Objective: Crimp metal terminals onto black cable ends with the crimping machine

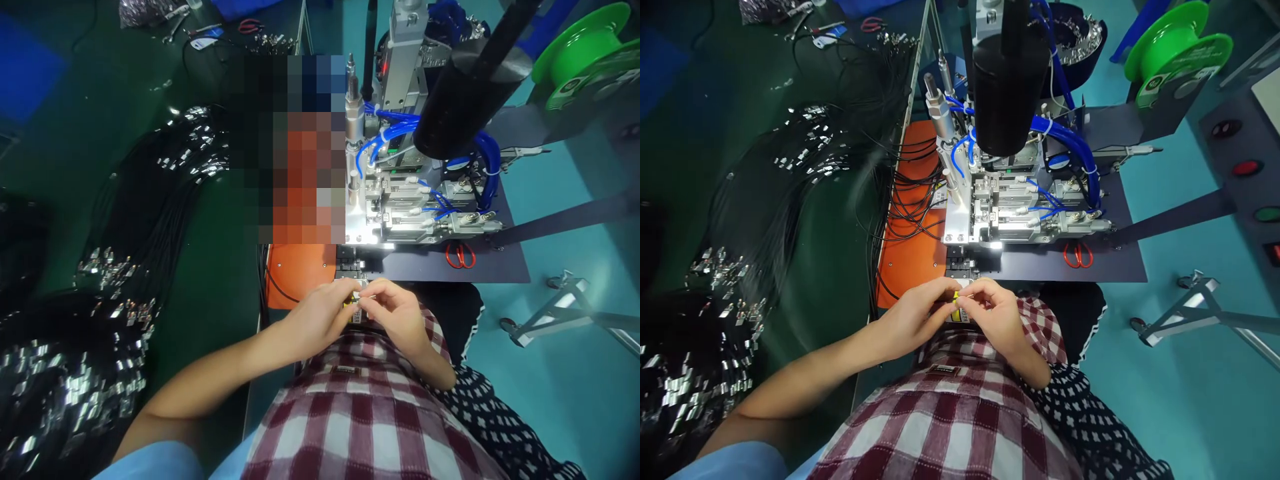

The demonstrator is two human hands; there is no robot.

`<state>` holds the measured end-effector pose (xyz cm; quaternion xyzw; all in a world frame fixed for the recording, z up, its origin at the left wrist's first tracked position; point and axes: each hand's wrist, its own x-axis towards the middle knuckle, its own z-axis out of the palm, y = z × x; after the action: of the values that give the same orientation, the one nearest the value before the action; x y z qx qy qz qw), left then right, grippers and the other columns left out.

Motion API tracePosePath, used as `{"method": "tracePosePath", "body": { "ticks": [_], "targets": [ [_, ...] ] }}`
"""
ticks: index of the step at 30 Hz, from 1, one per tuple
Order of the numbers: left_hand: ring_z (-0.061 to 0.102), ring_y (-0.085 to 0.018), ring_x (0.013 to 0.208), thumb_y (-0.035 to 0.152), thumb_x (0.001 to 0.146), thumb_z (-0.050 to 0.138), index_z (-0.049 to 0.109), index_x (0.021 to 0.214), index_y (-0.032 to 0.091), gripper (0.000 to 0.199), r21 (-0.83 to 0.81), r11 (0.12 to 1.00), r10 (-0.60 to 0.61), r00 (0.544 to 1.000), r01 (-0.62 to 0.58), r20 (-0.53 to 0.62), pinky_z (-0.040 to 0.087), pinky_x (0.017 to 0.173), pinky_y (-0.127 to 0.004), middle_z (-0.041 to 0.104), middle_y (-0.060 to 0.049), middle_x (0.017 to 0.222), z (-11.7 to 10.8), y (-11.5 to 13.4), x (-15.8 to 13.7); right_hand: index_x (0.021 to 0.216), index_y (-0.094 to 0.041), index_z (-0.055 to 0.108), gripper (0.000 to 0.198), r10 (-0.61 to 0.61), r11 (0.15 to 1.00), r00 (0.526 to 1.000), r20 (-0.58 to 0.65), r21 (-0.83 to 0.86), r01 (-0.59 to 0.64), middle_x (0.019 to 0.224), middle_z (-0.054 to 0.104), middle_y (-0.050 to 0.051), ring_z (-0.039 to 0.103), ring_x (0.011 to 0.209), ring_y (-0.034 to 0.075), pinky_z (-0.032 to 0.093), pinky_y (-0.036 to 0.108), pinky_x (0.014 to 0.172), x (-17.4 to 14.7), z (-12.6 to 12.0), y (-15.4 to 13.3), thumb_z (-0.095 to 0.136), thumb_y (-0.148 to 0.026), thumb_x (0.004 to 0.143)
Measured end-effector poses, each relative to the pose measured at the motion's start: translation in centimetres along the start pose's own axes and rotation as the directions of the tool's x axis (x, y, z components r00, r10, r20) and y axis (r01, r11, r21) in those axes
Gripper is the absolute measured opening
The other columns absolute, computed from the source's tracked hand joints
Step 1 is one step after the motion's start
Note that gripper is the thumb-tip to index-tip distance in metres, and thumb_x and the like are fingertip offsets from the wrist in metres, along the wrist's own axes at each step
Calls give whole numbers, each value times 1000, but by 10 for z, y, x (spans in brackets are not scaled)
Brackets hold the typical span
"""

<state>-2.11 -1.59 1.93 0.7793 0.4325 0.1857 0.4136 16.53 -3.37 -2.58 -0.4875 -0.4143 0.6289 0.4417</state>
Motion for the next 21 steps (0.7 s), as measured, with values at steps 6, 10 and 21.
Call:
{"method": "tracePosePath", "body": {
  "ticks": [6,10,21],
  "targets": [
    [59,-11,69,26,99,50,62,103,19,14,-300,951,-100,993,77,-63,45,65,-23,65,1,79,4,-2,12,94,-25,72,18,-9,995,998,-67,95,15,73,63,-2,53,58,10,46,24,57,4,-20,-3,66,-40,88],
    [56,-11,67,30,95,57,66,97,17,16,-397,909,-172,982,129,-76,42,60,-22,64,0,75,6,-3,15,85,-22,70,17,-43,999,992,-116,-35,40,73,64,-1,53,58,11,47,26,59,5,-23,-10,67,-39,87],
    [56,-13,71,18,83,69,63,74,16,11,-341,940,-121,955,22,-270,43,65,-24,62,-1,75,18,-6,17,78,-21,65,19,10,1000,999,-32,7,-10,65,55,-4,51,55,9,46,23,56,-6,-11,-17,67,-37,88]
  ]
}}
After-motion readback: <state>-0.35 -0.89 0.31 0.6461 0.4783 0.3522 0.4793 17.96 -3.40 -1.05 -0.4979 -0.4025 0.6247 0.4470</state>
